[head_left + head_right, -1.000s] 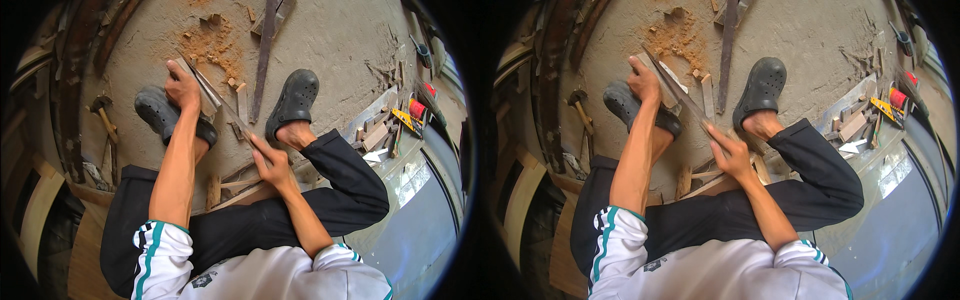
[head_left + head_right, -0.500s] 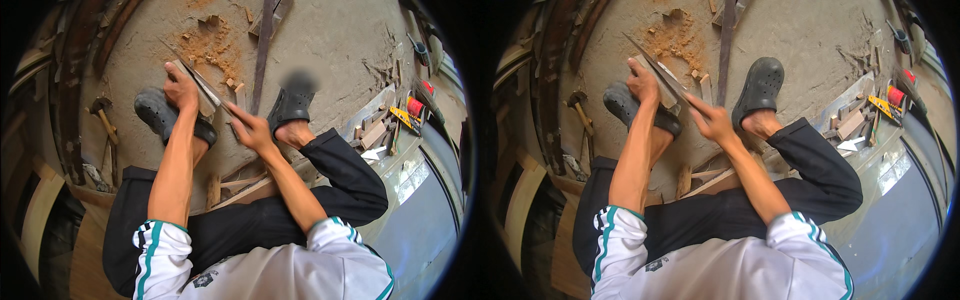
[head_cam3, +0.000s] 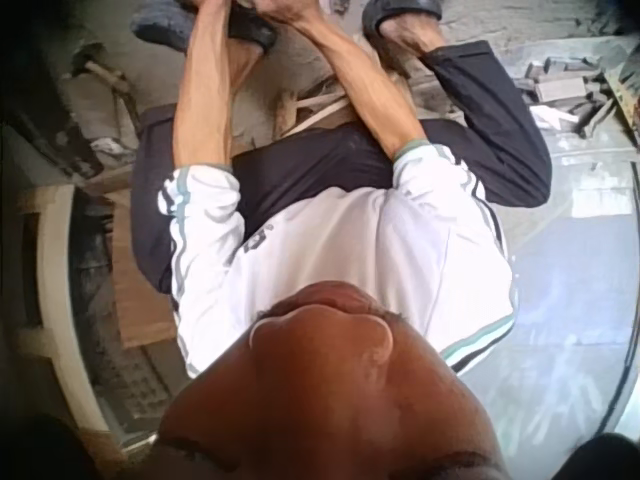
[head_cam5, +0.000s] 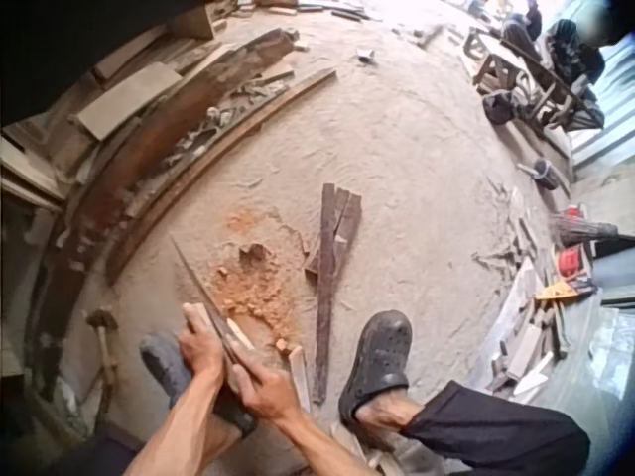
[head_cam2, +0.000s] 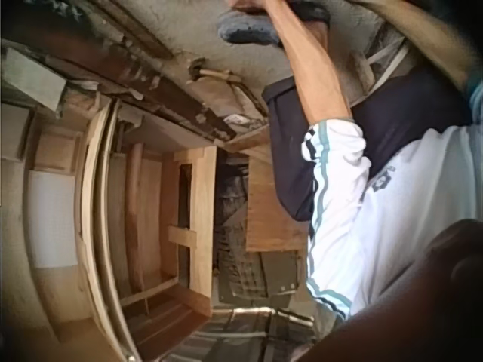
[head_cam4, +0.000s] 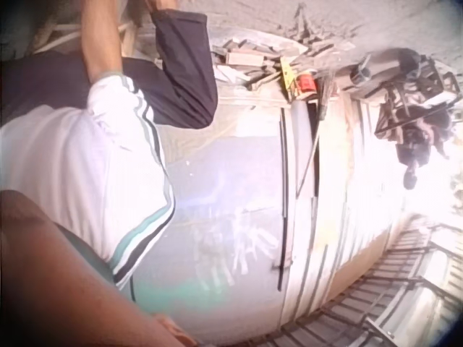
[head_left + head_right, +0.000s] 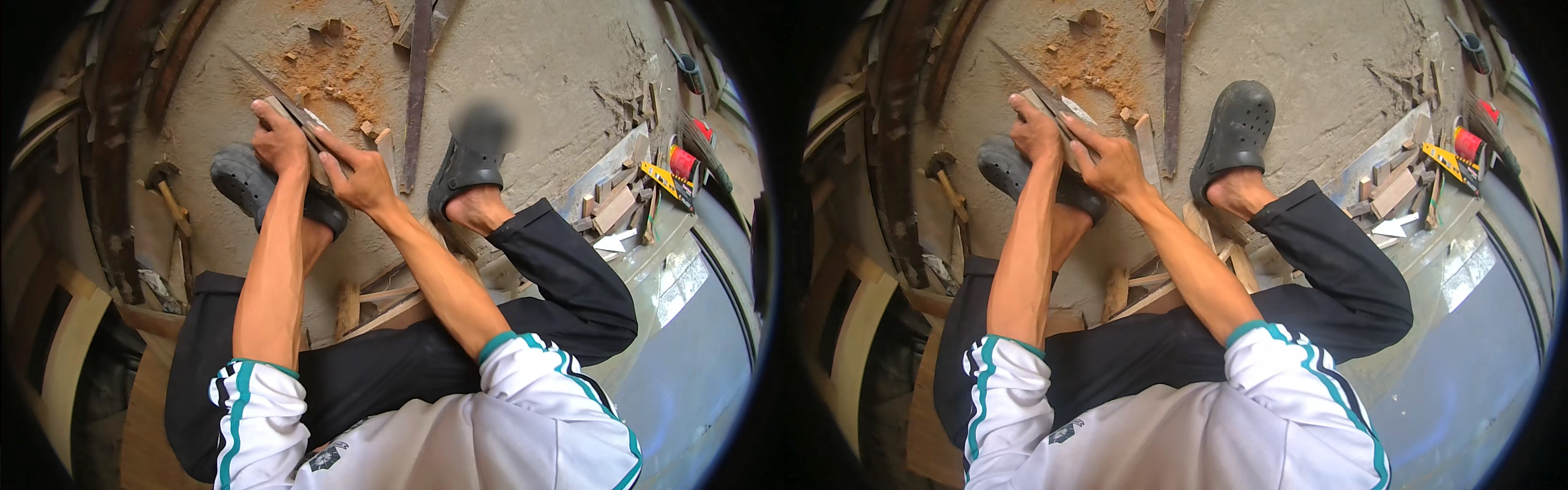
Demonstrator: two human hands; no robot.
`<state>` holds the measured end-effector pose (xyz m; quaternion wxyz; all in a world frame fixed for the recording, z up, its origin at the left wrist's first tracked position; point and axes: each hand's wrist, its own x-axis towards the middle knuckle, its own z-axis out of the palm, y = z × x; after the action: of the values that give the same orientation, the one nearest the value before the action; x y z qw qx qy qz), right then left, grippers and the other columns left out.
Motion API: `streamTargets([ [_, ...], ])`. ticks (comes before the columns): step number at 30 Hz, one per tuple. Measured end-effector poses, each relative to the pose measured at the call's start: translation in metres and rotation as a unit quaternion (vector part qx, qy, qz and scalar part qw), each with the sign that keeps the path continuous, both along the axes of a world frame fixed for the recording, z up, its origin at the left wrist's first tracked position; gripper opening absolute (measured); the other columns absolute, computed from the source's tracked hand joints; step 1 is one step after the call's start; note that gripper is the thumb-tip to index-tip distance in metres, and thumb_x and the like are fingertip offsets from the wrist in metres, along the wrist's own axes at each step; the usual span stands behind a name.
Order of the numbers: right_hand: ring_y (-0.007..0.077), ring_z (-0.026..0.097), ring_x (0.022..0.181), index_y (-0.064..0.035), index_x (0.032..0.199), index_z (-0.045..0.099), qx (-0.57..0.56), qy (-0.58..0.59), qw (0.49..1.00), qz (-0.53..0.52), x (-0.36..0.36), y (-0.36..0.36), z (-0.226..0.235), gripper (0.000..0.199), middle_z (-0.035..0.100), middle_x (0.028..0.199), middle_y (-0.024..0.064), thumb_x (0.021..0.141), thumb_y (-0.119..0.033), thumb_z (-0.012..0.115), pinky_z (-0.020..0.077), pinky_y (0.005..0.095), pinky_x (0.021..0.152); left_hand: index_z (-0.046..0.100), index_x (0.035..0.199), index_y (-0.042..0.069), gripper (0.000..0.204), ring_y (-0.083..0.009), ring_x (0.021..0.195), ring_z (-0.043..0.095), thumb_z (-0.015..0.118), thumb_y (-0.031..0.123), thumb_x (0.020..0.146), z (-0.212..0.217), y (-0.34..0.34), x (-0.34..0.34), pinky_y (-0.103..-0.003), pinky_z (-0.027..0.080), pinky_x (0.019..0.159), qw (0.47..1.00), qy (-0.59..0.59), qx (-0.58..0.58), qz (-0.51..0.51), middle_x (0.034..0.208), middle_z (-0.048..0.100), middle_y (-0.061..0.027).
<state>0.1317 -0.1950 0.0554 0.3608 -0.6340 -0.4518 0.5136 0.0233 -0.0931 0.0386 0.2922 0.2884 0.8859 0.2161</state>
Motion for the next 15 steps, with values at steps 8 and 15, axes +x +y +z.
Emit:
streamTargets([
  [8, 0.0327, 0.066, 0.11, -0.017, 0.135, 0.061, 0.02, -0.009, 1.0, 0.008, 0.045, -0.083, 0.027, 0.043, 0.065, 0.127, 0.015, 0.092, -0.013, 0.062, 0.0547, 0.0345, 0.091, 0.069, 0.101, -0.011, 0.085, -0.0463, 0.1, 0.064, 0.031, 0.065, 0.098, -0.006, -0.006, -0.002, -0.048, 0.047, 0.088, 0.999, 0.045, -0.009, -0.003, 0.101, 0.069, -0.031],
  [15, 0.0298, 0.068, 0.108, -0.0062, 0.129, 0.064, 0.033, -0.008, 0.999, -0.019, 0.02, -0.044, 0.022, 0.038, 0.067, 0.121, 0.0187, 0.091, -0.009, 0.064, 0.0538, 0.0316, 0.089, 0.069, 0.102, -0.012, 0.085, -0.0465, 0.101, 0.064, 0.032, 0.065, 0.099, 0.003, -0.005, 0.001, -0.048, 0.047, 0.089, 0.999, 0.026, -0.021, 0.008, 0.103, 0.068, -0.0314],
])
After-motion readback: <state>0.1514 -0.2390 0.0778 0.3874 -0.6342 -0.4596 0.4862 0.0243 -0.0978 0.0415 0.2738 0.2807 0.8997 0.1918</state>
